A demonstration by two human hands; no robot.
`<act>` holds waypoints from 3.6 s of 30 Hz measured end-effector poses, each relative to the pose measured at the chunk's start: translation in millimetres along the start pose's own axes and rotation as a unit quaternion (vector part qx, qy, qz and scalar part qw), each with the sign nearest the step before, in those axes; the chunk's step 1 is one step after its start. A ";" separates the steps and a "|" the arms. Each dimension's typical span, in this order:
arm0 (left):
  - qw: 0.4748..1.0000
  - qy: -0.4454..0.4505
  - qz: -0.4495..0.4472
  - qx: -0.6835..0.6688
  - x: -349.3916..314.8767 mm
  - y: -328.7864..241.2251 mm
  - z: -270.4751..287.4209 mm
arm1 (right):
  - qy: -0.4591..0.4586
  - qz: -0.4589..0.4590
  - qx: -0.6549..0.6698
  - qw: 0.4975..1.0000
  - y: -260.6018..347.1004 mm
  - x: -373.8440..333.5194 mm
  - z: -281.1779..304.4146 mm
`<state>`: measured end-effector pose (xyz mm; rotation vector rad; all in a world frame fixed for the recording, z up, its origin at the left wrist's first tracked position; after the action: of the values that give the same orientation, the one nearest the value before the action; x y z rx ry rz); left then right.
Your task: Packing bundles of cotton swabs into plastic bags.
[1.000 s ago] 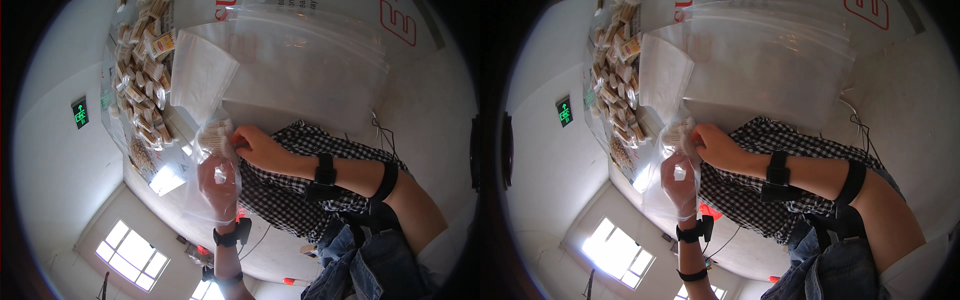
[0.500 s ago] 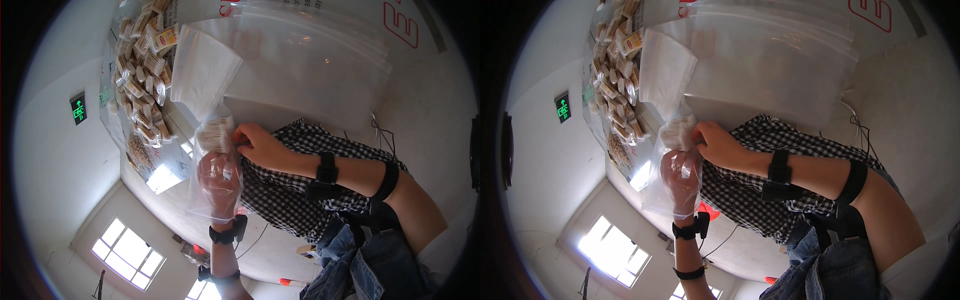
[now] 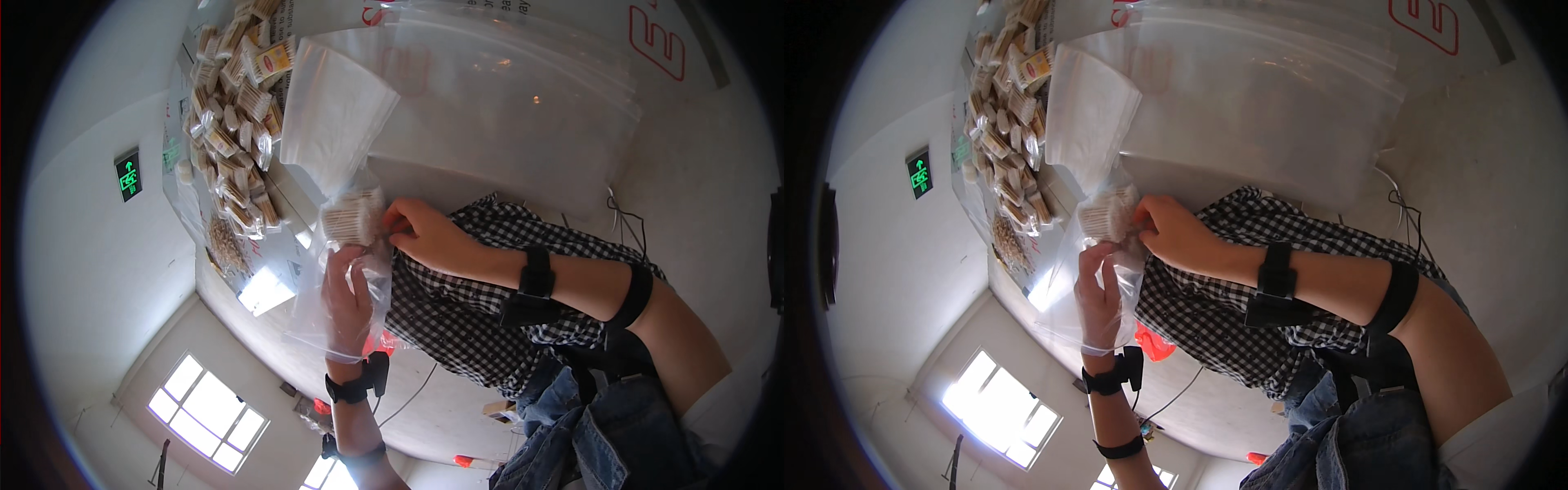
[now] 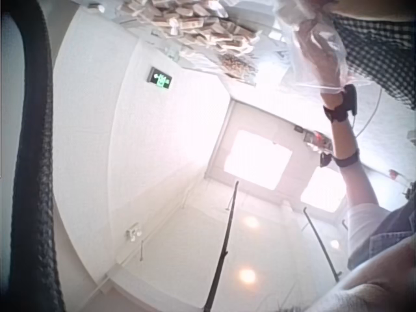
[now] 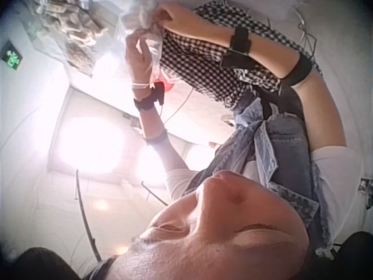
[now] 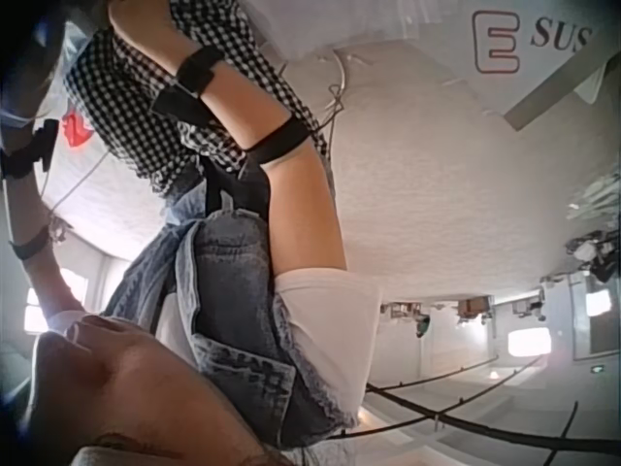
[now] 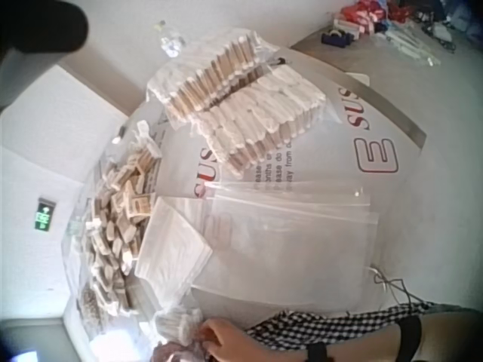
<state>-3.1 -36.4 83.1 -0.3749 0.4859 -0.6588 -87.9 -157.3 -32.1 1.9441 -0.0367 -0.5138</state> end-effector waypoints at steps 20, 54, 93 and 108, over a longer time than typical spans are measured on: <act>0.995 -0.085 -0.033 0.027 3.2 2.3 -4.9 | 0.004 0.007 0.030 1.000 1.0 -1.0 1.1; 0.987 -0.108 -0.091 0.077 22.2 2.3 -36.6 | 0.158 0.222 -0.339 0.901 108.6 -54.7 -88.9; 0.979 0.030 0.015 -0.202 3.3 -1.9 8.3 | 0.132 0.257 -0.149 0.946 154.9 3.1 -18.1; 0.797 -0.384 0.177 -0.431 -60.8 -58.3 -36.9 | 0.169 0.122 -0.279 0.937 198.2 -13.2 -12.0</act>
<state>-93.3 -45.6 99.1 -1.3223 0.0227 0.1654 -54.6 -227.9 150.9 1.4160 0.0800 -0.0069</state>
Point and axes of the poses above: each hand's wrist, its own x-axis towards the middle knuckle, its own z-axis out of the back of the hand, y = z × x, the point moved 1 cm from there along x, towards the middle knuckle, and after that the axes turned 3 degrees about z, right-handed, at the moved point
